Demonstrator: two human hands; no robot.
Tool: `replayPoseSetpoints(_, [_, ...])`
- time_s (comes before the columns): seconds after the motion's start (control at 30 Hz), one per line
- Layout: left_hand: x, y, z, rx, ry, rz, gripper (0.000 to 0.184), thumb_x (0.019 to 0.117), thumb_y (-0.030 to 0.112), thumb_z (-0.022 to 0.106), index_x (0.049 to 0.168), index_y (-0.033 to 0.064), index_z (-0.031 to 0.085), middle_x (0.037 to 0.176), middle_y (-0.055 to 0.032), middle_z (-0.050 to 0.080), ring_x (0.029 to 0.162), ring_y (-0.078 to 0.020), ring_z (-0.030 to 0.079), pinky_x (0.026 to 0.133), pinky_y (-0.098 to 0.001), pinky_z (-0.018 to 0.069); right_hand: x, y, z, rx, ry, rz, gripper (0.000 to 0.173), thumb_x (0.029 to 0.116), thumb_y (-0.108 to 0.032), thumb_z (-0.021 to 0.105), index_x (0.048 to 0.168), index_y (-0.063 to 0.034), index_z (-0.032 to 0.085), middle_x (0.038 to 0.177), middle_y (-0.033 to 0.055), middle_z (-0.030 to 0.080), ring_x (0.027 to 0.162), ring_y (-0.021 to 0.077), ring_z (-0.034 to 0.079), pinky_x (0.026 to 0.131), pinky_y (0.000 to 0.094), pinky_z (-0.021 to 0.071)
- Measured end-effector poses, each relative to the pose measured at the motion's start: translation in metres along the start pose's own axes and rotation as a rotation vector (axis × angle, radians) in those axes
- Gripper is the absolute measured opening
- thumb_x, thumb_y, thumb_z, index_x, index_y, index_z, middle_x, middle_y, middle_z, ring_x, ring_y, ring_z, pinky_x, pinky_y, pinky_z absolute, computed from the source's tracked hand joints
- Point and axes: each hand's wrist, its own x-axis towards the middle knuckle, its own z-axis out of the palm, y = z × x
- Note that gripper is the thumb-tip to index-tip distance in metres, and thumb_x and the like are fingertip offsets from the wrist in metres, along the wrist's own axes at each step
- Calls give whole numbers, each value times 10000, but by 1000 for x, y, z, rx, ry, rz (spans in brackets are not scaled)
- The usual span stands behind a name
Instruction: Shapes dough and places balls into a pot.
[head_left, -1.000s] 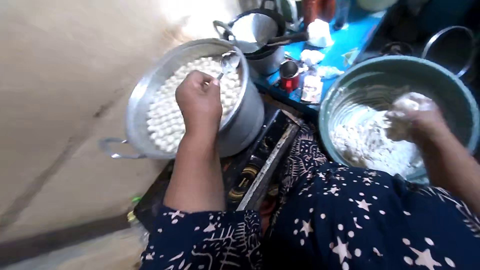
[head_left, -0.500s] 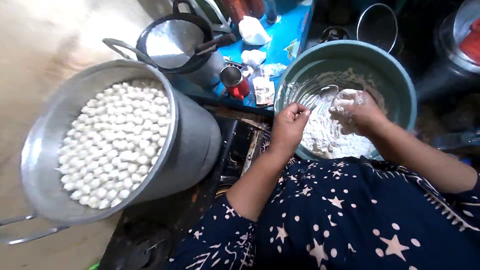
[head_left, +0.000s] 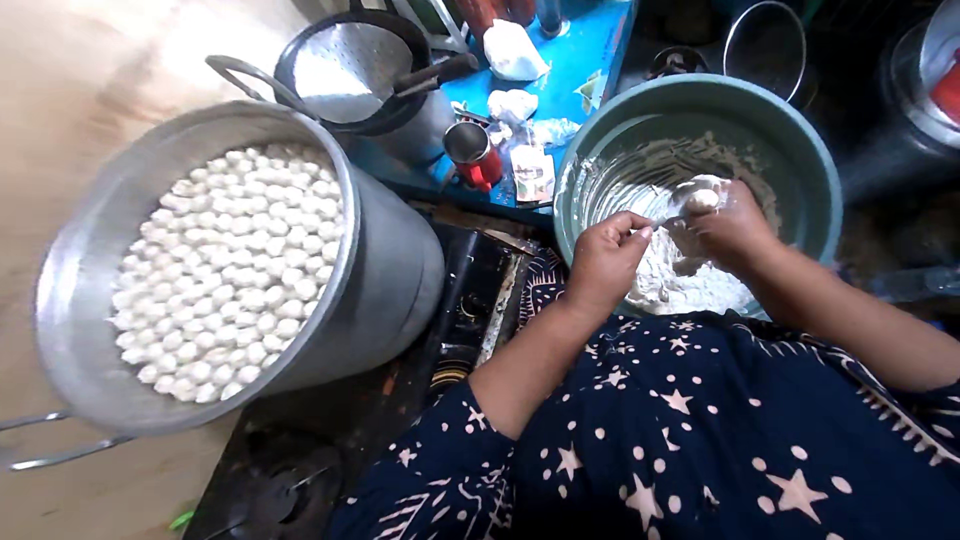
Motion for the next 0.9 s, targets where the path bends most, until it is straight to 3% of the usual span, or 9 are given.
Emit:
replayPoseSetpoints(0.27, [0,16,2,-518,-105,-355,159,1044,16,480,976,61,616,622,77,419,489,-9,366,481,-153,343,1,-6,2,0,13,144,255,851,97,685,1078,8,612,891,38,633,738,55,612,697,258,561])
replayPoseSetpoints(0.33, [-1,20,-19,-587,-73,-332,181,1051,29,458,985,73,620,603,88,391,475,-9,353,467,-152,340,4,-4,-7,95,-4,244,355,897,68,632,1239,-11,577,920,31,620,702,67,604,637,259,558])
replayPoseSetpoints(0.4, [-5,27,-58,-544,26,-212,183,1053,34,450,1000,89,616,630,96,426,498,-2,382,487,-148,372,13,8,-21,176,-57,227,301,916,67,600,1193,-46,567,911,14,618,710,70,612,609,250,562])
replayPoseSetpoints(0.5, [-19,33,-136,-295,334,0,156,1047,48,478,1010,117,613,668,117,494,534,14,439,528,-147,420,26,22,-33,268,-140,216,187,974,8,542,1130,-82,596,1004,31,691,841,128,686,652,301,595])
replayPoseSetpoints(0.6, [-42,25,-221,390,744,-22,155,1034,136,538,1120,87,658,805,34,607,665,-39,546,645,-215,477,27,26,-26,281,-110,231,136,1006,-23,503,1042,-104,606,883,7,712,650,97,658,515,265,554])
replayPoseSetpoints(0.67, [-60,20,-260,849,772,-296,322,1063,163,480,1284,-1,648,1134,-231,683,1047,-352,648,951,-541,480,24,23,-16,238,-49,248,104,1011,-19,529,1011,-106,586,732,-32,631,518,54,567,456,238,523])
replayPoseSetpoints(0.73, [-67,15,-271,1008,709,-491,339,1078,133,436,1298,-31,634,1270,-337,624,1248,-514,568,1053,-697,382,21,20,-9,176,-37,248,100,985,-10,562,1027,-100,566,711,-41,569,518,48,528,481,233,507])
replayPoseSetpoints(0.8, [-65,14,-258,945,725,-462,334,1076,125,437,1294,-28,639,1229,-318,644,1188,-477,606,1024,-663,412,22,20,-5,157,-48,255,132,964,-9,603,1053,-94,553,723,-24,559,503,56,508,458,236,487])
replayPoseSetpoints(0.9, [-54,19,-208,618,686,-188,305,1065,123,474,1272,-35,633,1033,-180,682,881,-213,628,839,-404,499,21,16,0,216,-134,241,65,1012,-86,536,1065,-119,555,726,-51,536,524,32,485,466,209,463])
